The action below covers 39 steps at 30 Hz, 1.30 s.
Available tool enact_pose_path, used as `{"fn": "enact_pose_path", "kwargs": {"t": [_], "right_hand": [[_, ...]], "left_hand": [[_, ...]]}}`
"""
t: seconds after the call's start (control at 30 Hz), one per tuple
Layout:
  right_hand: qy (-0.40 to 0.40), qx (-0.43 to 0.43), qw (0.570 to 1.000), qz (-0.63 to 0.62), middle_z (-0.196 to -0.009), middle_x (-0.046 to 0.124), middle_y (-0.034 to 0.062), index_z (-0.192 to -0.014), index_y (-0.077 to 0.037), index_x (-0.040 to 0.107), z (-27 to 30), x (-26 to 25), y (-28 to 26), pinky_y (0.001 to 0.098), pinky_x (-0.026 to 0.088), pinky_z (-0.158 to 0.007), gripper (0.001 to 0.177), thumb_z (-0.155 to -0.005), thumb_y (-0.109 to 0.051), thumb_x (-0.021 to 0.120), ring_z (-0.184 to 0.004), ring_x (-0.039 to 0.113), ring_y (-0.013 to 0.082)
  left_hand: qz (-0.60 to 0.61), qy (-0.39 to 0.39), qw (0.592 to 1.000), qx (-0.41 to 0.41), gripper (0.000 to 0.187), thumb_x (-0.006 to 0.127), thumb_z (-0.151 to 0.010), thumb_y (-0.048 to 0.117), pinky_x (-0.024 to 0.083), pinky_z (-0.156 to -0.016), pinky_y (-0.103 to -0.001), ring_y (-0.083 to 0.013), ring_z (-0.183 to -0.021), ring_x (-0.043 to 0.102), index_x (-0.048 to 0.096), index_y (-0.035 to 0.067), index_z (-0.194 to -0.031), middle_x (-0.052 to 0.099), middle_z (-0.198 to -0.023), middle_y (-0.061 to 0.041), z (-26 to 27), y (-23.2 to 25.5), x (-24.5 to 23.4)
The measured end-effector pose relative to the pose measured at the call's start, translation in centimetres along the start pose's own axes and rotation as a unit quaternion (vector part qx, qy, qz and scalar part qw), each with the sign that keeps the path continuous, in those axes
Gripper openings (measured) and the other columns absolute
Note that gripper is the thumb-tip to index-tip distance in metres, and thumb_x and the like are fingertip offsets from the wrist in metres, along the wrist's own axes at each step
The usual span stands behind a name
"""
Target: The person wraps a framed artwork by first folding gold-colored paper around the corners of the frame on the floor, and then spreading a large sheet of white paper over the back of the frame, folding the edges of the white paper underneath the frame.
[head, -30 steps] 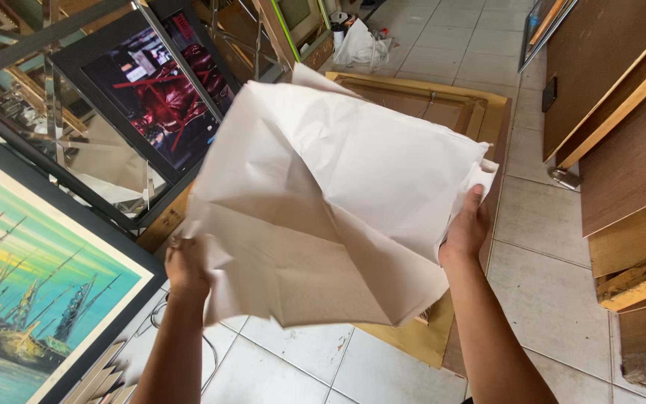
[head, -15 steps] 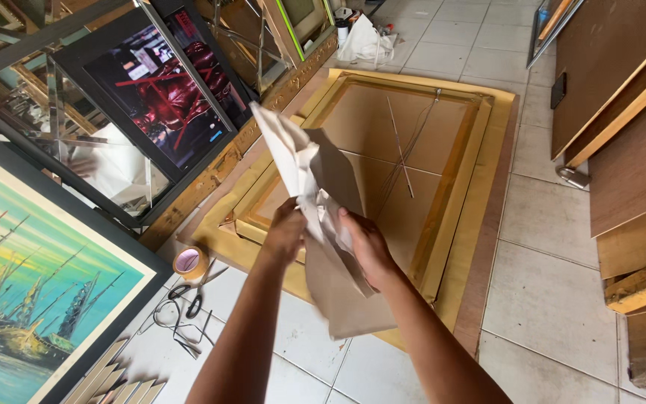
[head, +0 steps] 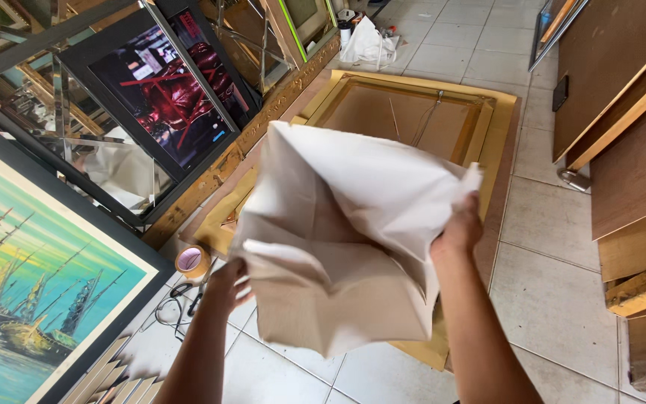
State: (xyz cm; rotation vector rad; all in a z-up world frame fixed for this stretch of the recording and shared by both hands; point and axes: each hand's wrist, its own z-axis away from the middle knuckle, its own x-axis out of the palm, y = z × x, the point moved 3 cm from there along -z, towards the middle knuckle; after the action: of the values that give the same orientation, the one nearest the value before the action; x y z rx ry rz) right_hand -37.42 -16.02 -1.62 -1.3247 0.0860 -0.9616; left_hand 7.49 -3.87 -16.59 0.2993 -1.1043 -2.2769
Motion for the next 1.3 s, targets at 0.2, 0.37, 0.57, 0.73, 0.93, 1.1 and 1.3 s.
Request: {"fn": "enact_pose_path", "kwargs": {"t": [0.2,0.37,0.57,0.73,0.93,1.1,1.3], "right_hand": [[0.087,0.056,0.985,-0.142,-0.115,0.081,0.0051,-0.115,-0.010,0.075,-1.8,-3.2,-4.6,0.0405,0.066,-0.090,0.044,-0.092,-0.044,0.056,-0.101,0.079,0.0247],[0.051,0.015,0.994,-0.092,-0.107,0.079,-0.0015,-0.109,-0.016,0.076,-0.1,-3.5,-7.9,0.0376,0.064,-0.084,0.047,-0.083,-0.052,0.061,-0.098,0.078,0.0199],[-0.146,-0.172,0.974,0.014,-0.098,0.073,-0.0025,-0.115,-0.020,0.073,2.1,-0.6,-8.6,0.0233,0.060,-0.086,0.024,-0.094,-0.029,0.078,-0.089,0.071,0.0082],[-0.261,-0.188,0.930,0.178,-0.094,0.069,-0.0002,-0.119,-0.020,0.076,3.5,2.4,-4.9,0.0283,0.056,-0.081,0.025,-0.095,-0.026,0.078,-0.086,0.062,0.0090],[-0.338,-0.240,0.857,0.306,-0.092,0.074,0.0023,-0.113,-0.023,0.078,14.1,5.4,-9.8,0.0335,0.055,-0.072,0.025,-0.101,-0.039,0.064,-0.085,0.070,0.0183],[-0.294,-0.455,0.702,0.463,-0.143,0.053,0.0354,-0.156,0.000,0.040,19.6,2.1,-13.0,0.0707,0.047,-0.099,0.113,-0.064,-0.040,0.091,-0.126,0.054,0.0562],[-0.167,-0.228,0.658,0.698,-0.128,0.064,-0.0033,-0.139,-0.034,0.058,14.1,0.1,-11.3,0.0576,0.058,-0.083,0.057,-0.084,-0.048,0.065,-0.116,0.067,0.0299]], "left_hand": [[0.008,0.220,0.973,-0.076,0.036,0.046,-0.090,0.028,0.044,-0.062,-0.036,-0.0220,-0.084,0.060,0.065,0.019,-0.118,0.068,-0.104,-0.001,-3.8,-8.0,-9.4],[-0.307,0.236,0.921,0.050,0.058,0.051,-0.087,0.056,0.044,-0.095,-0.042,-0.0404,-0.116,0.062,0.074,0.027,-0.131,0.067,-0.138,-0.013,-0.7,-3.1,-8.9],[-0.454,0.192,0.854,0.165,0.118,0.069,-0.064,0.096,0.044,-0.107,-0.066,-0.0419,-0.147,0.038,0.043,0.028,-0.157,0.030,-0.166,-0.014,9.3,0.9,-0.3],[-0.381,0.072,0.814,0.433,0.128,0.099,-0.059,0.035,0.032,-0.124,-0.060,-0.0507,-0.149,0.029,0.024,0.017,-0.161,0.011,-0.169,-0.025,18.6,8.5,13.0],[-0.450,0.039,0.547,0.705,0.085,0.085,-0.062,0.016,0.017,-0.124,-0.058,-0.0365,-0.119,0.048,0.047,0.017,-0.138,0.054,-0.120,-0.011,25.9,16.6,24.7],[-0.465,0.130,0.585,0.652,0.050,0.063,-0.071,0.003,0.044,-0.107,-0.049,-0.0254,-0.081,0.079,0.076,0.029,-0.112,0.078,-0.084,0.001,22.3,25.4,24.9],[-0.465,0.143,0.636,0.599,0.036,0.070,-0.077,0.022,0.047,-0.092,-0.050,-0.0261,-0.098,0.076,0.071,0.036,-0.111,0.077,-0.099,0.006,33.4,38.9,23.1]]}}
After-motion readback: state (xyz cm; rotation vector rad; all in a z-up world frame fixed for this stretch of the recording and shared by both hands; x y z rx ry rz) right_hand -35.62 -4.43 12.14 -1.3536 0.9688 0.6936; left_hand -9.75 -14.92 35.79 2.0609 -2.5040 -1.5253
